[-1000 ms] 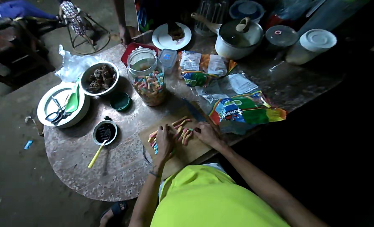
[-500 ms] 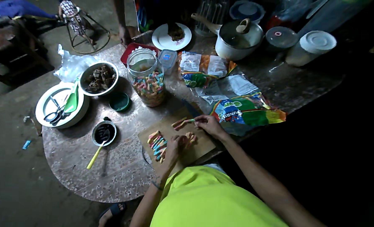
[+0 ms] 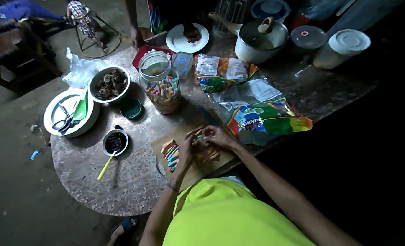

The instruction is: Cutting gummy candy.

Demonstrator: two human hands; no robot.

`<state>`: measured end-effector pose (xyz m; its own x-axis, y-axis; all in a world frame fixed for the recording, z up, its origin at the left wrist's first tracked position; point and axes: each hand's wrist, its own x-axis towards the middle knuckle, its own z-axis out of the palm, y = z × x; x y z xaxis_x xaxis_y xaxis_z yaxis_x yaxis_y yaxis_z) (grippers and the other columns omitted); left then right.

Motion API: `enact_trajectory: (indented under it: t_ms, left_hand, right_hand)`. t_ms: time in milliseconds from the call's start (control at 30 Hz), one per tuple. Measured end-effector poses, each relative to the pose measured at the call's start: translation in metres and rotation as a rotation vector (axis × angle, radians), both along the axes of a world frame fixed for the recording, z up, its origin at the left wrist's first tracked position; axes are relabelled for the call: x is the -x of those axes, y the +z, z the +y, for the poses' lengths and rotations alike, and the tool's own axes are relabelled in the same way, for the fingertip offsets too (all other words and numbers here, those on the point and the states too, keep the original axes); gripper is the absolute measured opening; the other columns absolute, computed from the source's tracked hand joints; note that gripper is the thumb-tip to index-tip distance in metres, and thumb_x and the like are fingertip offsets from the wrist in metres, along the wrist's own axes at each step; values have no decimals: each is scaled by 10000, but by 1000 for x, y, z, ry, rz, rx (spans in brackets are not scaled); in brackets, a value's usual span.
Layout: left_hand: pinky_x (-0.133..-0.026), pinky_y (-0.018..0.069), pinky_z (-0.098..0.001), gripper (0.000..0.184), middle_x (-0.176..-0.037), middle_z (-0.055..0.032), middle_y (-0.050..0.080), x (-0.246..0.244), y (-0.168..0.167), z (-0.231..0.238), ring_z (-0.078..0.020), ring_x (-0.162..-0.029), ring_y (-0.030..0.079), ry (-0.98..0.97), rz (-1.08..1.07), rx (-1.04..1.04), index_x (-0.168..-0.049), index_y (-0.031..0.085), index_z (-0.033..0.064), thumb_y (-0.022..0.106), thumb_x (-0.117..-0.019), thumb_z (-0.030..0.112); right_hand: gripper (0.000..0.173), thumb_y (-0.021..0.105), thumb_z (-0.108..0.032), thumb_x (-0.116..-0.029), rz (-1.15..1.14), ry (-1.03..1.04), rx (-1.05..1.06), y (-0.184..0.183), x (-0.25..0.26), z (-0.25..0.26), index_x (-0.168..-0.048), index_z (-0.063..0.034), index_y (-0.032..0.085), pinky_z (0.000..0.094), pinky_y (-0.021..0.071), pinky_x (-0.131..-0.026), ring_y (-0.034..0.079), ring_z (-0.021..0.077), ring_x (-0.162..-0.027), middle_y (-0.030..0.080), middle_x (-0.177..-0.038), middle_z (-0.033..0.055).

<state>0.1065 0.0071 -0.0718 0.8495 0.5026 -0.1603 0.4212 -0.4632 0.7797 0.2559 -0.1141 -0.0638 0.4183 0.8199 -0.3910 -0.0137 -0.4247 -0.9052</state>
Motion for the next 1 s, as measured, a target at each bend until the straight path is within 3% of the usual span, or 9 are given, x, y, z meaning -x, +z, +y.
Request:
enact_trajectory:
  t_ms: [133,333,400,467,533,633,767,900,1000]
  left_hand:
    - [-908,568,-454,269,-1061,-203,742,4,-6,-5,-301,-949,728,4,-174,-73,-1196,700,-43,626,-993,116]
    - [-989,531,-481,239,-1101,-178,751,9,15,14,-310,-1038,718,-108,-155,-70,-1176,747,7,587,-1014,80]
    - [-985,524,-498,225,-1103,-186,741,7,17,30,-326,-1041,708,-162,-134,-77,-1158,754,11,598,-1008,68]
    - [-980,532,-486,210,-1100,-181,738,4,14,36,-315,-1035,709,-241,-132,-88,-1138,760,9,611,-1005,76]
    - [-1001,523,-469,191,-1112,-184,734,0,14,30,-308,-1067,698,-338,-122,-77,-1090,773,3,633,-990,86]
    - [-1054,486,-496,186,-1213,-214,688,-4,10,25,-356,-1168,646,-389,-11,-121,-1075,777,18,626,-995,92]
    - [-1085,460,-495,249,-1267,-223,661,-2,-1,22,-374,-1231,605,-305,96,-177,-1184,750,33,602,-997,103]
    - [-1046,492,-498,290,-1250,-229,675,10,-11,14,-388,-1199,631,-233,24,-229,-1255,718,21,597,-1007,108]
    - [-1033,501,-502,232,-1163,-219,703,29,-12,8,-387,-1158,649,-147,-43,-263,-1124,756,-1,644,-986,147]
  right_hand:
    - [187,666,-13,-960,-109,37,-48,2,-10,-3,-1123,78,671,246,572,-793,665,91,-822,697,-1047,131]
    - [189,611,-34,-997,-249,268,-107,12,-19,-4,-1124,35,732,312,552,-928,680,153,-1000,708,-1158,153]
    - [198,580,16,-992,-249,412,-164,19,-23,-1,-1111,53,734,313,556,-926,684,156,-1001,713,-1148,165]
    - [246,553,104,-955,-359,473,-163,21,-31,6,-1073,37,759,384,546,-963,689,217,-1037,727,-1121,170]
    - [259,578,131,-923,-525,467,-133,20,-36,13,-1009,2,785,456,532,-989,687,277,-1061,732,-1096,163]
    - [216,611,102,-933,-572,452,-101,16,-32,16,-1032,10,779,443,532,-990,690,293,-1046,730,-1087,178]
    - [174,647,-15,-978,-531,333,50,3,-22,15,-1114,16,751,478,477,-1066,646,342,-1148,688,-1188,220]
    - [198,720,-109,-955,-665,147,-87,-14,-6,1,-1111,1,774,471,531,-989,657,368,-1090,668,-1177,239]
    - [256,774,-169,-913,-582,259,-37,-7,3,-21,-1125,-26,772,501,480,-1051,613,375,-1173,652,-1232,238]
